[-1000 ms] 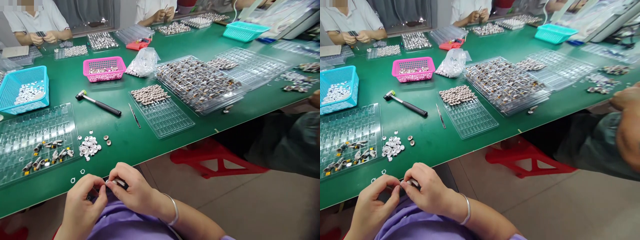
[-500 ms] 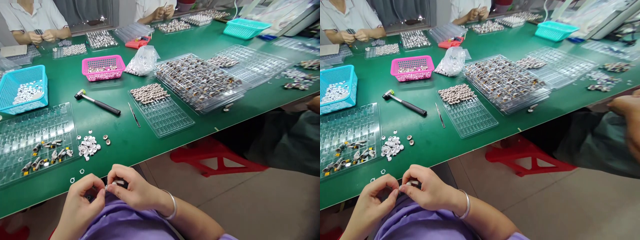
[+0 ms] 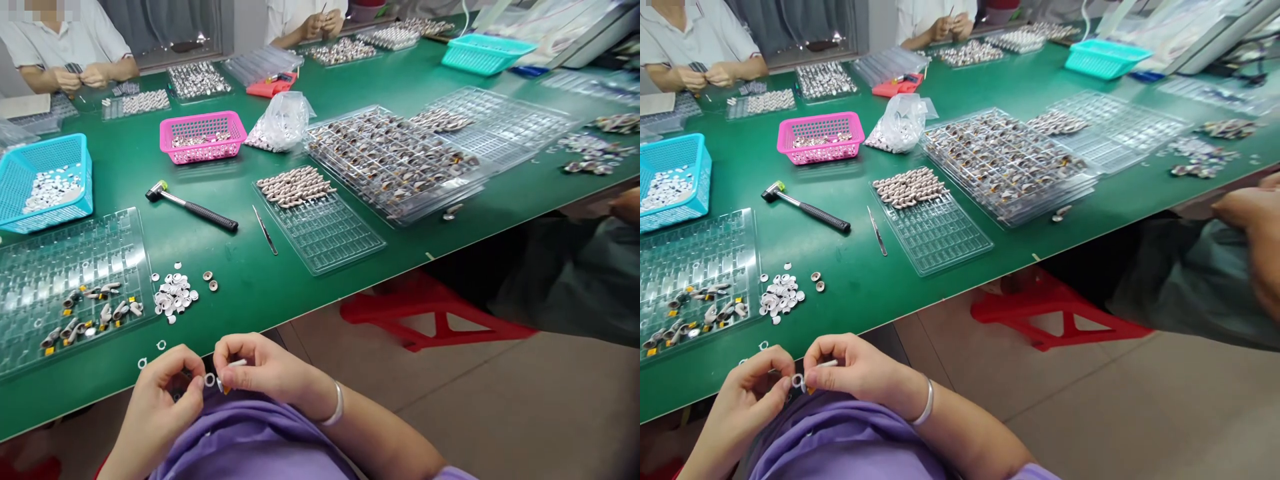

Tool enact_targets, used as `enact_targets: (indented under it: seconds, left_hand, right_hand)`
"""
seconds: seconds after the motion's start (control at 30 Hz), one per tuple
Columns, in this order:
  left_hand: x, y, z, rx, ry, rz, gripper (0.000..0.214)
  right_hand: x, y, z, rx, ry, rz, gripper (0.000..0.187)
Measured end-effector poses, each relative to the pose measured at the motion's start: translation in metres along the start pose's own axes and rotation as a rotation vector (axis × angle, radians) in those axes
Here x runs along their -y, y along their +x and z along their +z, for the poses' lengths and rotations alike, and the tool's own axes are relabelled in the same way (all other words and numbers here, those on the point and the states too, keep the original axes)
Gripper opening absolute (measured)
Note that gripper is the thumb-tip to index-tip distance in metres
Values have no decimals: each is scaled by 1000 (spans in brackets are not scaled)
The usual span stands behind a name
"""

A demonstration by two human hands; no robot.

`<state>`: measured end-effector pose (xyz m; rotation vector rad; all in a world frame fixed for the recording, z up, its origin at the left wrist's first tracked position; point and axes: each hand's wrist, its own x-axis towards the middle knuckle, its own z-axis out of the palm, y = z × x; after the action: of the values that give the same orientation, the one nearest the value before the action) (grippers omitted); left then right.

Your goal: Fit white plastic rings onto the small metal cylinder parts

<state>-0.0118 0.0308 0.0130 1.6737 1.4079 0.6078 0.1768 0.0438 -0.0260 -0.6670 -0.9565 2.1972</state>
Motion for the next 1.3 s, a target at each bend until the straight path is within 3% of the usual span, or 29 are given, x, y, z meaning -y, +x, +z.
enact_targets:
  seconds: [0.2,0.3,0.4,0.57,0.8,0.93,1.07,1.2,1.3]
  left_hand:
    - [11,19,-15,60,372,134,25]
    - [17,45,-17,-50,480,256,17]
    - [16,77,-15,-163,591,352,24]
    - [8,110,-23,-187,655,354,25]
    - [7,97,-32,-112,831,222,20]
    - [11,93,-29,-117,843,243,23]
    - [23,90,-31,-208,767,346,26]
    - [36,87,-32,-346,714,313,28]
    - [44,87,-33,-377,713,341,30]
  right_hand:
    - [5,-4,-22,-82,-84,-245,35]
    - [7,-4,-29,-140,-72,-349,31]
    - [5,-3,-30,-196,-15,-319,31]
    - [3,-6,-30,-269,-3,-253,34]
    - [5,-4,-30,-303,-78,-231,41]
    - [4,1,-27,-338,-195,-247,41]
    - [3,7,-22,-355,-319,-306,25]
    - [3,15,-16,-317,-504,-389,9]
    - [3,22,-11,-299,-575,-409,7]
